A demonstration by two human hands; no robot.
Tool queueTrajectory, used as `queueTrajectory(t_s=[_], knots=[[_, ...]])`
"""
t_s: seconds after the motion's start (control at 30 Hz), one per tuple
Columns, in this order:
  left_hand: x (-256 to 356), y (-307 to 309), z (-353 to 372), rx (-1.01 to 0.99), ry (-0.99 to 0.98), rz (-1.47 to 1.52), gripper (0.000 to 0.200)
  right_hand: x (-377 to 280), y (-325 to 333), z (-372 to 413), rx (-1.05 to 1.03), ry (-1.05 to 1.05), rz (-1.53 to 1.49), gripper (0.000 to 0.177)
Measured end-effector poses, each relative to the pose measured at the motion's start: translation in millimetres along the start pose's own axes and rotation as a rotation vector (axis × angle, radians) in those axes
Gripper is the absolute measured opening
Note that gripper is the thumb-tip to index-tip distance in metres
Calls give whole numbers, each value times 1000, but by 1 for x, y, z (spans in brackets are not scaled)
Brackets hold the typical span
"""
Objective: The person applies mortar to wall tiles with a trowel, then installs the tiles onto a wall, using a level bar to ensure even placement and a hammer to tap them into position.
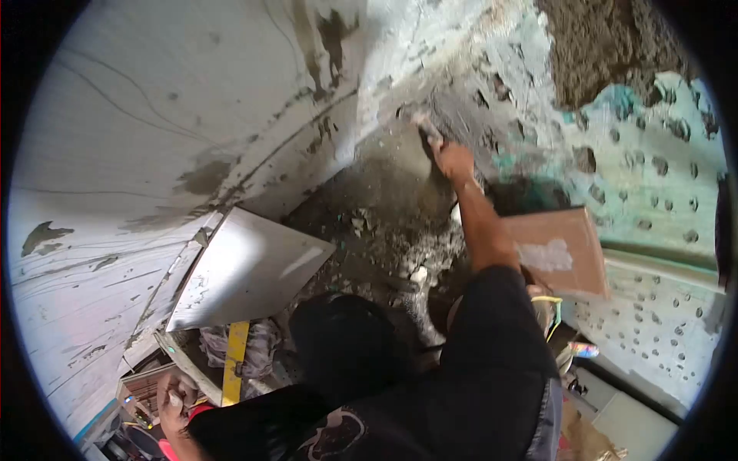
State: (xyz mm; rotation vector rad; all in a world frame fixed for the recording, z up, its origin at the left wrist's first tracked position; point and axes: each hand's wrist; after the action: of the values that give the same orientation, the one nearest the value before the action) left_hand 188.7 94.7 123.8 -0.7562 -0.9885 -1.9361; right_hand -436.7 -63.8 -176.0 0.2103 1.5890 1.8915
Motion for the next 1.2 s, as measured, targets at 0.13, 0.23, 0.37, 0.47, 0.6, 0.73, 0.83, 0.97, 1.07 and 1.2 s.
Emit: queueTrajectory(t_s=[0.13, 0.23, 0.37, 0.47, 0.6, 0.73, 0.83, 0.97, 1.07, 1.2], knots=[[2, -1, -6, -45, -12, -1, 63, 1, 11, 29, -13, 270, 90, 63], [-3, 1, -8, -26, -26, 45, 61, 10, 10, 23, -31, 313, 62, 60], [-6, 1, 3, 15, -22, 50, 63, 6, -12, 1, 59, -102, -117, 66], [-13, 5, 3, 18, -26, 88, 63, -5, 5, 28, 72, 174, -12, 63], [-9, 3, -3, 14, -18, 50, 63, -10, 21, 36, -43, 313, 91, 61], [-10, 8, 9, 58, -35, 50, 64, -1, -7, -3, 82, -56, -81, 64], [-18, 8, 11, 22, -67, 75, 65, -10, -2, 18, 87, 65, 2, 62], [-13, 9, 7, 68, -15, 83, 63, -22, 28, 51, 13, 506, 131, 56], [-12, 9, 2, 16, -48, 67, 62, -6, 18, 18, 50, 285, 171, 54], [-27, 15, 14, 92, -63, 111, 64, -1, -8, 8, 16, 27, 37, 64]])
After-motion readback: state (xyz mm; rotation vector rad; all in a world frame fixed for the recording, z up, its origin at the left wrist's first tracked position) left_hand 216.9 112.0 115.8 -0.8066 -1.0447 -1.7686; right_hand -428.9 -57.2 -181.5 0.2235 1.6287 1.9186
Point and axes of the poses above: each hand's wrist, its own z-axis away from the middle knuckle, its own y-axis out of the back of the hand, x = y × z, and after that the axes turned 11 degrees about -z, right-handed
